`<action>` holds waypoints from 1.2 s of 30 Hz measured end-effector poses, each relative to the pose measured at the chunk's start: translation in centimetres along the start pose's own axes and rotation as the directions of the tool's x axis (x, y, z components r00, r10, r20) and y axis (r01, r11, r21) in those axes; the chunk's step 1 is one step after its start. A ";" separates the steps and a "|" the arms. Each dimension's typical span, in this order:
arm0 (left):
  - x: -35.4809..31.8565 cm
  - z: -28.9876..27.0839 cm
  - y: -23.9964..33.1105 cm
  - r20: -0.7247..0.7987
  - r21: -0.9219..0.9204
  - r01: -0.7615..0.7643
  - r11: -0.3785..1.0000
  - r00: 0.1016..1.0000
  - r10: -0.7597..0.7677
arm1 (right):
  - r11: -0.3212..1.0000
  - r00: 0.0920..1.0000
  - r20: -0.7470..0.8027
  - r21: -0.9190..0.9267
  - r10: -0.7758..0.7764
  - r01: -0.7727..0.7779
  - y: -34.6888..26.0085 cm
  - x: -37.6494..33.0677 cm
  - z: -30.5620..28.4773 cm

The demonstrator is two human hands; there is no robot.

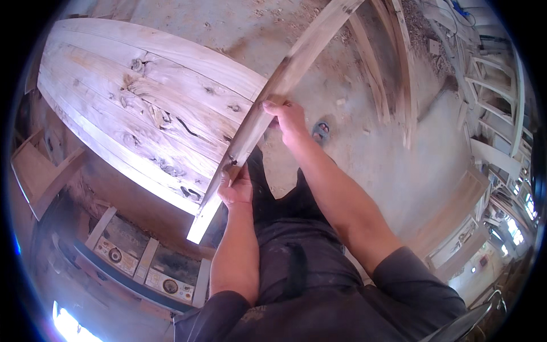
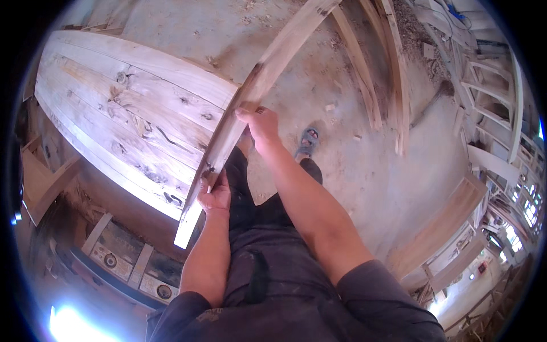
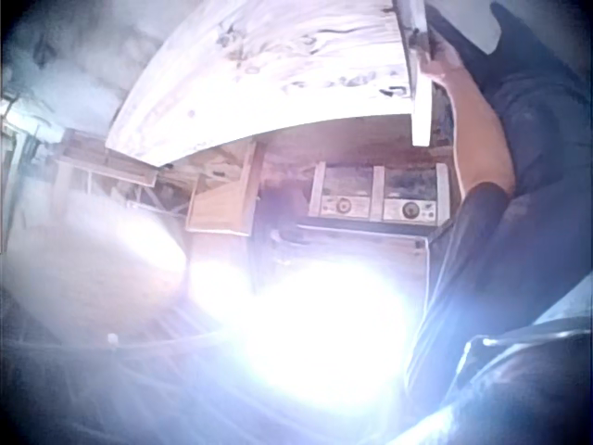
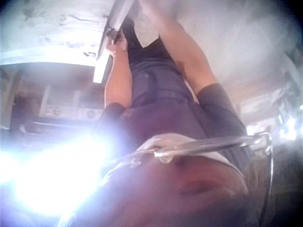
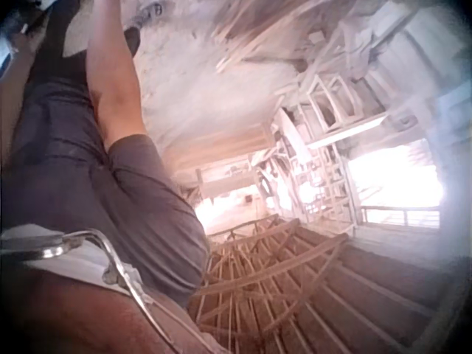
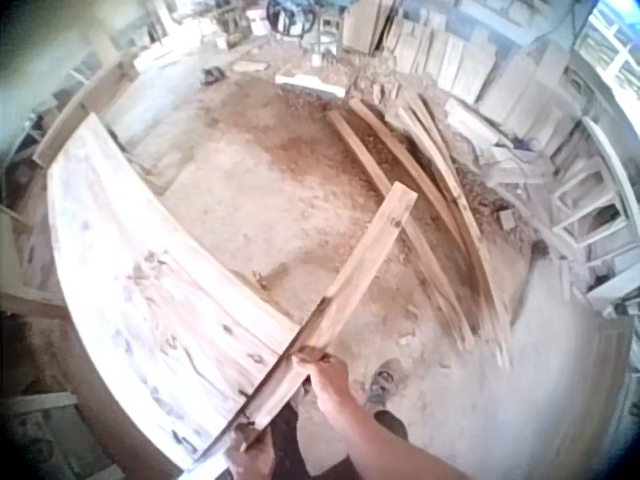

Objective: The person uses a pencil to mark lines on several wooden planks in a workshop. They pick up individual planks, align them with a larger wooden assembly, and draw lines along the edges to transfer measurements.

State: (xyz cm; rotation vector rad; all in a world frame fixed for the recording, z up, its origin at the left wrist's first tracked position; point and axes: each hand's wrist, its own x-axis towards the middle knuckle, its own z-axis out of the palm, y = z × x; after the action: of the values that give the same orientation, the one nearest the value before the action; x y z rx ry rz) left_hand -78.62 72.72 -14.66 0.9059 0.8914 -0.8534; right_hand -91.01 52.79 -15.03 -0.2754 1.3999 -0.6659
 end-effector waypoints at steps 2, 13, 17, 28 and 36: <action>-0.1 0.3 -0.1 -0.031 0.015 -0.013 1.000 0.999 0.013 | 0.999 1.000 0.010 -0.042 -0.016 0.017 0.6 0.4 -0.4; 0.6 0.0 -0.1 -0.061 0.030 -0.026 0.999 0.998 0.028 | 0.749 0.885 -0.293 0.656 0.361 -0.088 6.5 4.1 1.5; 1.0 -1.1 0.2 -0.022 0.011 -0.013 1.000 1.000 0.013 | 0.867 0.885 -0.281 0.446 0.372 -0.223 4.8 2.6 3.9; 0.7 -0.9 0.3 -0.026 -0.024 0.010 1.000 1.000 -0.011 | 0.900 0.876 -0.359 0.403 0.323 -0.167 4.4 3.8 3.7; 2.0 -3.3 0.6 0.032 -0.045 0.016 0.999 0.999 -0.015 | 0.805 0.929 -0.215 0.580 0.301 -0.126 3.5 2.1 4.1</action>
State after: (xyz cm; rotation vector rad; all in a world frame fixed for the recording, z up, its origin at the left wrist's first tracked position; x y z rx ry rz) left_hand -78.15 75.45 -17.43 0.8447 0.8877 -0.8556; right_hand -86.09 53.55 -17.96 0.4703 1.4237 -0.9190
